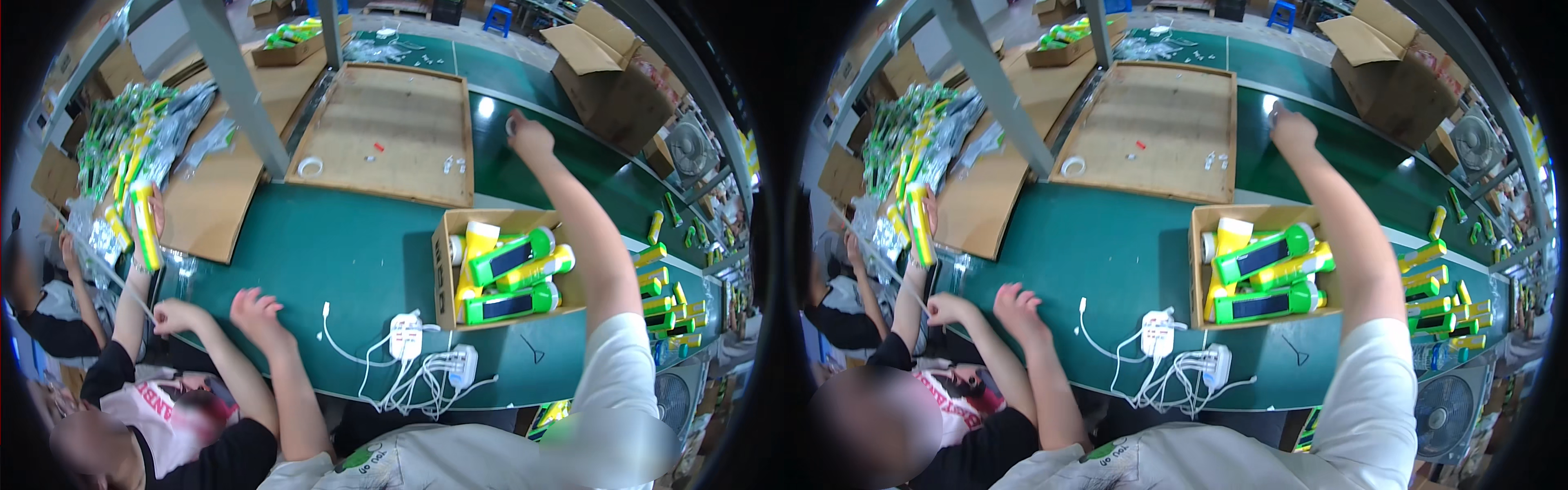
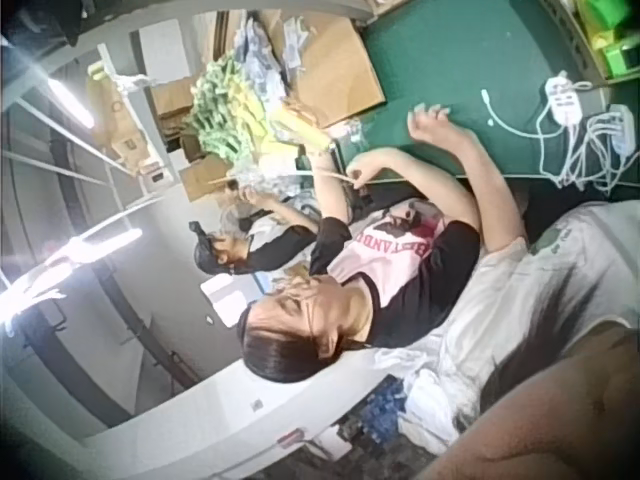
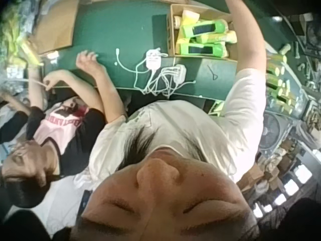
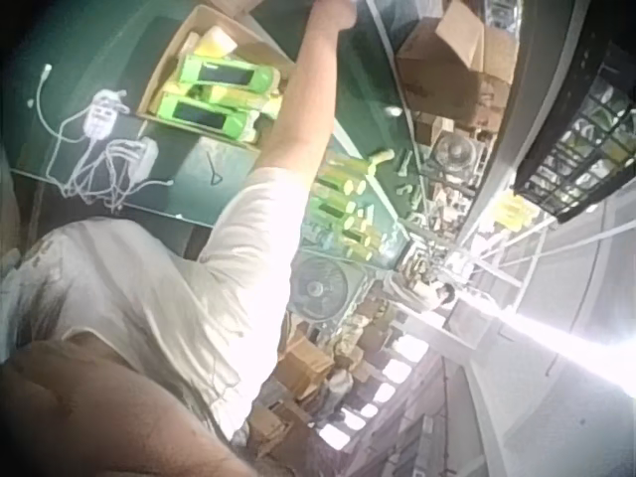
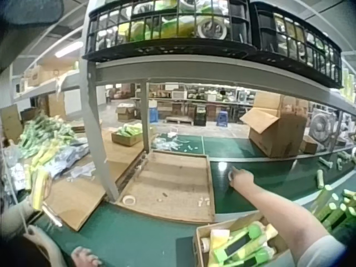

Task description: Assembling and testing portable solar-powered flashlights on an industrial assembly line.

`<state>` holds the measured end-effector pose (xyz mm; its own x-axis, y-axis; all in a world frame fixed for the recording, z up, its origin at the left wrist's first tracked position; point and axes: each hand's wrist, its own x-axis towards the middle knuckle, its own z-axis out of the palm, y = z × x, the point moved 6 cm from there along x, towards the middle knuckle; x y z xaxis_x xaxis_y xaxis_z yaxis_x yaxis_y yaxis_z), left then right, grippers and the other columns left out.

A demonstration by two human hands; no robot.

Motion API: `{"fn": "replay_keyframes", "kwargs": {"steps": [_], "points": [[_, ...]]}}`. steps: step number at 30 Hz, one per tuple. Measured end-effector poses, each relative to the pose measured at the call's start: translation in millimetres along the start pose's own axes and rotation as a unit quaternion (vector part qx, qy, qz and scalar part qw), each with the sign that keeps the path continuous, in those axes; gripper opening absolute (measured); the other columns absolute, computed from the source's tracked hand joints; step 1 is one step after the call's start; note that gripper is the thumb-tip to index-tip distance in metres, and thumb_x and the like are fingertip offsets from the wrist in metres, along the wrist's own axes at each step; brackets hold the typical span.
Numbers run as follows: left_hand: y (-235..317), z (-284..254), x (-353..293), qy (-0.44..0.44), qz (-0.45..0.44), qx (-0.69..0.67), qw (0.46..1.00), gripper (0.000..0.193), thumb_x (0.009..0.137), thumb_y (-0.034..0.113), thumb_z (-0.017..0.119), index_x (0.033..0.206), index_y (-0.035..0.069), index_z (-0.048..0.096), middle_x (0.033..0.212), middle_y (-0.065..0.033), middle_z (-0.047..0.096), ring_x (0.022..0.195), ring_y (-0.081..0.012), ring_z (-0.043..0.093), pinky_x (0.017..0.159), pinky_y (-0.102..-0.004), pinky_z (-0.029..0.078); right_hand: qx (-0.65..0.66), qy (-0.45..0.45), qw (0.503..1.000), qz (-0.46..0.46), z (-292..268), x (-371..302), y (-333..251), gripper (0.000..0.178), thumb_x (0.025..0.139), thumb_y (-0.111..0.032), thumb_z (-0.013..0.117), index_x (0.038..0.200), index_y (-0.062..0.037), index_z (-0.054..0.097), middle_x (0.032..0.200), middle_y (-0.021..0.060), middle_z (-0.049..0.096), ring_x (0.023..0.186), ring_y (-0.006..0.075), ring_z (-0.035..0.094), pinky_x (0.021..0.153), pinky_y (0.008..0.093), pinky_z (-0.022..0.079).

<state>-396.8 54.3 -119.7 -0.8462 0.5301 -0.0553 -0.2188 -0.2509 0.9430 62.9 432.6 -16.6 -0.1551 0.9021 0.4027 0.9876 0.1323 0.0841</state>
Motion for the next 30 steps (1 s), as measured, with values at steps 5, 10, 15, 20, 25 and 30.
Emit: {"fn": "replay_keyframes", "kwargs": {"steps": [5,10,15,20,25,30], "points": [[4,33,-62,-0.135,0.233,0.537,0.800,0.038,0.075,0.021,0.070,0.103,0.002,0.053,0.096,-0.0136,0.050,0.095,-0.0302,0.049,0.085,-0.0403,0.039,0.043,0.038,0.998,0.020,-132,-72,-26,0.060,0.073,-0.032,0.065,0.127,-0.0154,0.047,0.080,0.0174,0.064,0.080,0.0349,0.064,0.070,0.0401,0.052],[31,46,-122,-0.203,0.321,0.423,0.823,0.029,0.073,0.017,0.072,0.093,0.004,0.056,0.096,-0.0124,0.053,0.095,-0.0312,0.051,0.082,-0.0399,0.041,0.525,0.326,0.785,-0.032,-248,-199,-18,0.063,0.079,-0.006,0.069,0.129,0.0032,0.033,0.112,0.0125,0.056,0.100,0.0172,0.058,0.088,0.0286,0.048],[49,83,-267,-0.527,0.427,0.188,0.711,0.023,0.066,0.008,0.074,0.086,0.008,0.064,0.087,-0.0065,0.060,0.082,-0.0261,0.057,0.075,-0.0365,0.044,0.736,0.337,0.585,0.063,-272,-341,-20,0.059,0.094,-0.045,0.046,0.129,0.0010,0.038,0.104,0.0171,0.058,0.088,0.0248,0.061,0.087,0.0363,0.048],[-7,103,-344,-0.559,0.516,0.318,0.566,0.022,0.069,0.013,0.067,0.089,0.005,0.066,0.082,-0.0042,0.059,0.086,-0.0231,0.054,0.079,-0.0361,0.041,0.893,0.085,0.362,0.253,-174,-440,-24,0.060,0.094,-0.058,0.032,0.096,-0.0008,0.050,0.077,0.0071,0.052,0.056,0.0144,0.053,0.047,0.0270,0.045],[-7,91,-340,-0.608,0.370,0.220,0.667,0.013,0.072,0.006,0.066,0.085,0.005,0.066,0.081,-0.0076,0.061,0.077,-0.0263,0.058,0.071,-0.0368,0.046,0.912,-0.042,0.296,0.282,-111,-486,-51,0.058,0.094,-0.056,0.035,0.108,-0.0012,0.049,0.080,0.0088,0.054,0.061,0.0165,0.052,0.053,0.0292,0.045],[-3,71,-315,-0.570,0.185,0.118,0.792,0.018,0.075,-0.008,0.066,0.092,-0.003,0.067,0.086,-0.0094,0.062,0.073,-0.0162,0.061,0.062,-0.0244,0.047,0.927,-0.116,0.244,0.260,-103,-491,-89,0.057,0.093,-0.055,0.037,0.109,-0.0013,0.049,0.081,0.0101,0.056,0.065,0.0171,0.055,0.055,0.0299,0.047]]}}
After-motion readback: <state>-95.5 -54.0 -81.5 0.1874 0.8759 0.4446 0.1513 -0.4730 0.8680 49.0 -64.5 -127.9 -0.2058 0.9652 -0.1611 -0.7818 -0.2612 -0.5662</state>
